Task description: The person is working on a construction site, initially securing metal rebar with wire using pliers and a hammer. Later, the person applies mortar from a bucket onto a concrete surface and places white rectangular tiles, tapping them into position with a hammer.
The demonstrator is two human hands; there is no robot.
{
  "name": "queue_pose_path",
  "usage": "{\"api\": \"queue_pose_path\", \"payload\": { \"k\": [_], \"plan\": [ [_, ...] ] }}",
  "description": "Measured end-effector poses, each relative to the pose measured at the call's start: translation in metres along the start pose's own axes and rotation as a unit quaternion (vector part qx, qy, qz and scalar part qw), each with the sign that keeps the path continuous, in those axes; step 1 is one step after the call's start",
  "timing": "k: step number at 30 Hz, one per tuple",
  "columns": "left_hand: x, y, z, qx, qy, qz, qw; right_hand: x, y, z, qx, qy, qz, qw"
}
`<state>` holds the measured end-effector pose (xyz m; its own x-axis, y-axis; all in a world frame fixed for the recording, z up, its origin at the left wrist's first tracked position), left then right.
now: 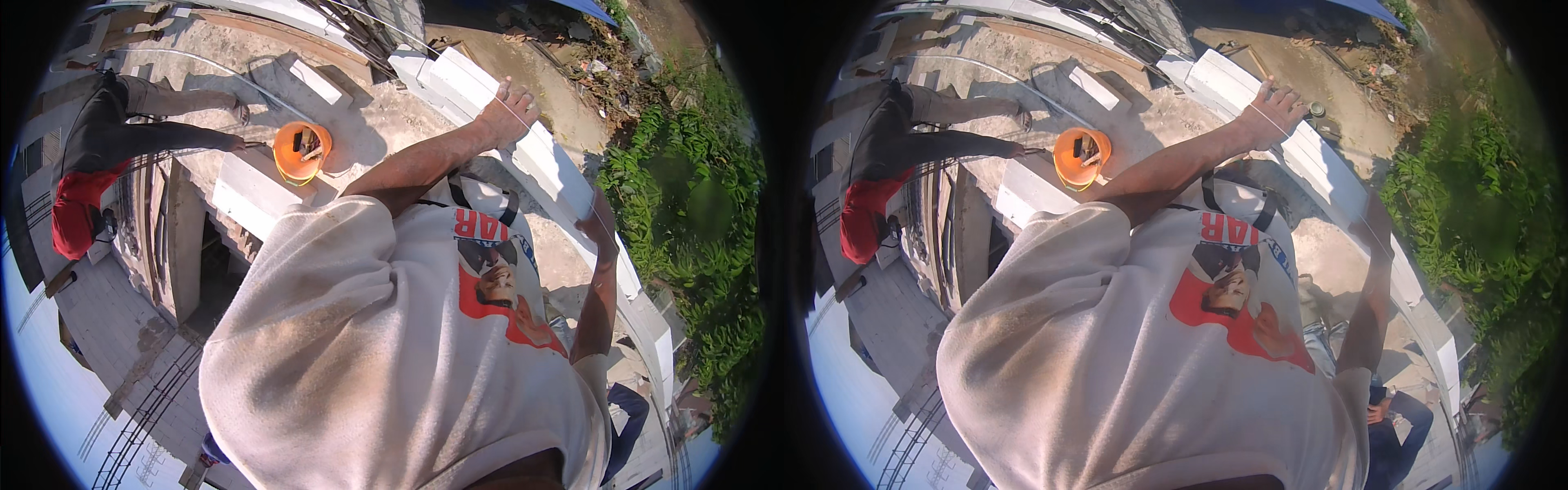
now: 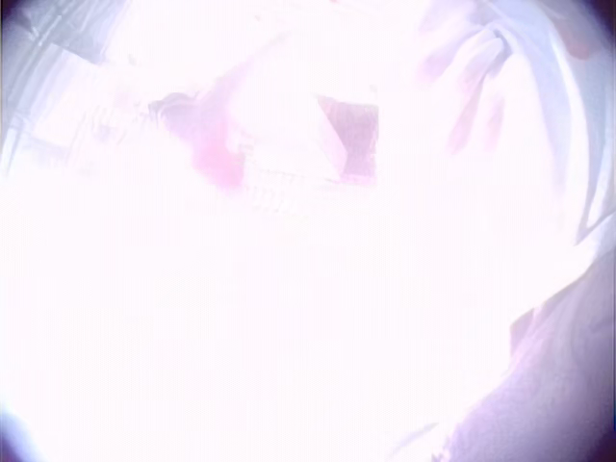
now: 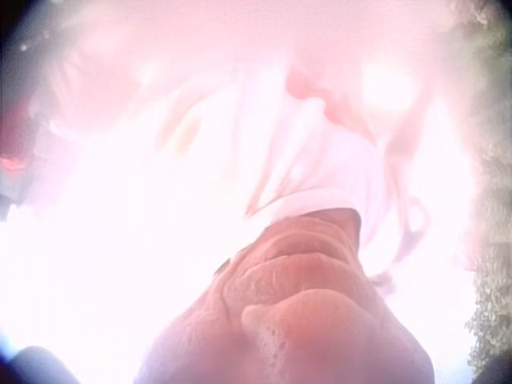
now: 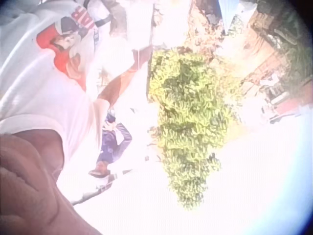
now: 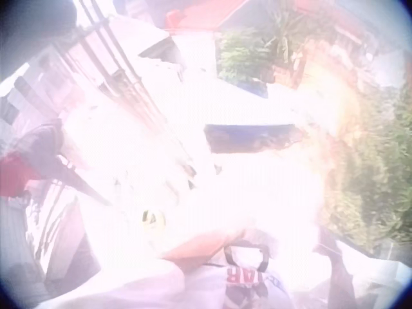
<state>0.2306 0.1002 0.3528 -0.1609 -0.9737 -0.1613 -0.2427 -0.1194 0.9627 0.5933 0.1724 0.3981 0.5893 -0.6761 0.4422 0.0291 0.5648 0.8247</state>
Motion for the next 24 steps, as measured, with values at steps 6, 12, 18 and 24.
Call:
{"api": "queue_pose_path", "payload": {
  "k": [6, 12, 18, 24],
  "plan": [
    [0.092, 0.044, 0.046, 0.181, 0.139, -0.184, 0.956, 0.005, -0.007, -0.015, 0.009, 0.031, -0.011, 0.999],
    [0.158, -0.029, 0.127, 0.118, 0.389, -0.042, 0.913, -0.004, -0.006, -0.007, 0.022, -0.022, -0.002, 0.999],
    [0.106, -0.056, 0.179, 0.092, 0.274, 0.052, 0.956, -0.006, -0.005, 0.001, 0.032, -0.048, 0.008, 0.998],
    [0.1, -0.089, 0.206, 0.114, 0.182, 0.089, 0.973, -0.003, -0.002, 0.002, -0.024, -0.057, -0.001, 0.998]
  ]
}}
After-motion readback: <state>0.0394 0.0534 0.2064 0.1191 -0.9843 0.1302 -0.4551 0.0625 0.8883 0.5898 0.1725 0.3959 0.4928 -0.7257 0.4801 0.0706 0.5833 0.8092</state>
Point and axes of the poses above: each hand's wrist, its own x-axis away from the middle knuckle, its own y-axis out of the back of the hand, z = x × y, the point moved 1 cm from there along -x, towards the middle knuckle, and after that the axes turned 1 degree about -x, right-handed, at the moved point
